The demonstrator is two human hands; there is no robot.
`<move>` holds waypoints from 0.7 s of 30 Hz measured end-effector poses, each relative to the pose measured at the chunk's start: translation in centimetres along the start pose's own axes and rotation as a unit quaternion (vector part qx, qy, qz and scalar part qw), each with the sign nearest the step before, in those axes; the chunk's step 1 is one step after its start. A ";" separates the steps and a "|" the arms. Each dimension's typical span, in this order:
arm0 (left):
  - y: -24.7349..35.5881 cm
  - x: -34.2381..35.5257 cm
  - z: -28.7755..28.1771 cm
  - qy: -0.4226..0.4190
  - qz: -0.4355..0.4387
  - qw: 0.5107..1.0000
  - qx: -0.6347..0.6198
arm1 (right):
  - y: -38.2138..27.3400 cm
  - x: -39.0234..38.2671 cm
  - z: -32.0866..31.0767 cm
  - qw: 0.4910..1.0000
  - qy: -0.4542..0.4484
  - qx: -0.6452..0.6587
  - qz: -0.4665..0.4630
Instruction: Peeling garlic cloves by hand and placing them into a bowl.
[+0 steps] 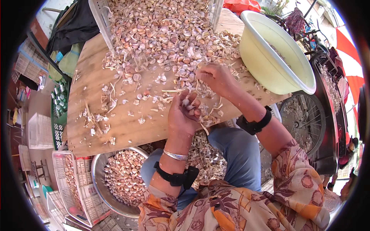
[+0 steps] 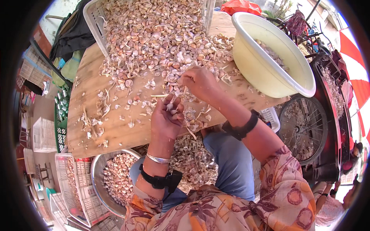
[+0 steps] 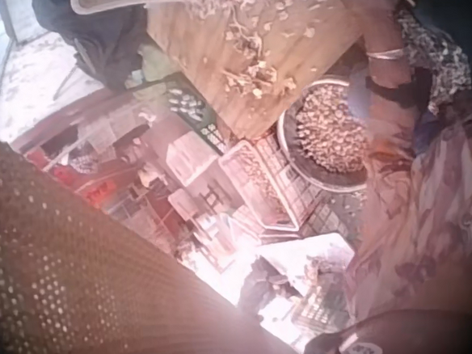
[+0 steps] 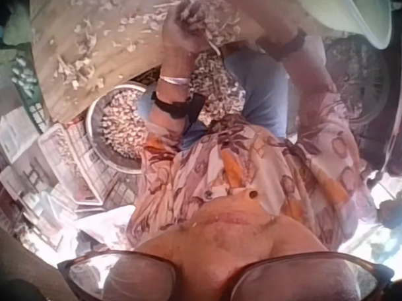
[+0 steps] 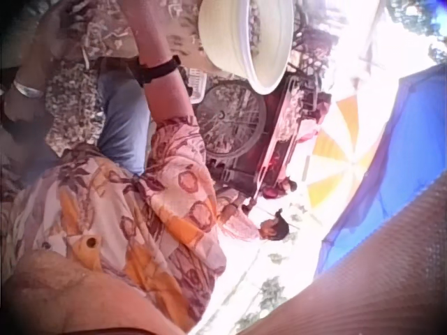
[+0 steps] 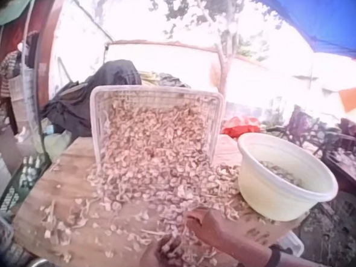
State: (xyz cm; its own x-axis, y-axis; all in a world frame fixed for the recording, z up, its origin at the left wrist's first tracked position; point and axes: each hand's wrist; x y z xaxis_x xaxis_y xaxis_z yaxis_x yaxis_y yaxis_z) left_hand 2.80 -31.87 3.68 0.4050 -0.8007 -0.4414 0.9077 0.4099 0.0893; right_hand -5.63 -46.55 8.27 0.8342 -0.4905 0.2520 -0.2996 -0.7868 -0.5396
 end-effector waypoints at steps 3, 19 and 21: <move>1.7 0.7 -0.9 -0.097 -0.008 0.995 -0.033 | 2.6 5.0 2.8 0.971 0.081 -0.224 0.002; 4.1 0.5 -1.6 -0.050 0.084 0.994 -0.050 | 0.3 4.1 -0.7 0.997 -0.009 0.048 0.067; 3.9 0.5 -1.7 -0.045 0.099 0.993 -0.055 | -4.2 1.4 -2.1 0.944 -0.043 0.319 0.069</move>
State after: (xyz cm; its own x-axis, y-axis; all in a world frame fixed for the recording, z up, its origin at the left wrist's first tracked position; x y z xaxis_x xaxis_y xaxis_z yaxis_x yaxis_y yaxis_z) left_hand 6.36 -29.97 2.27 0.5865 -0.7333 -0.3439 0.7942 0.6041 0.0664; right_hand -4.21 -44.74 12.57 0.8501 -0.5185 0.0921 -0.0921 -0.3186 -0.9434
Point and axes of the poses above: each hand's wrist, its own x-axis towards the middle knuckle, its own z-axis out of the palm, y = z × x, and after that the axes turned 11 degrees about -x, right-handed
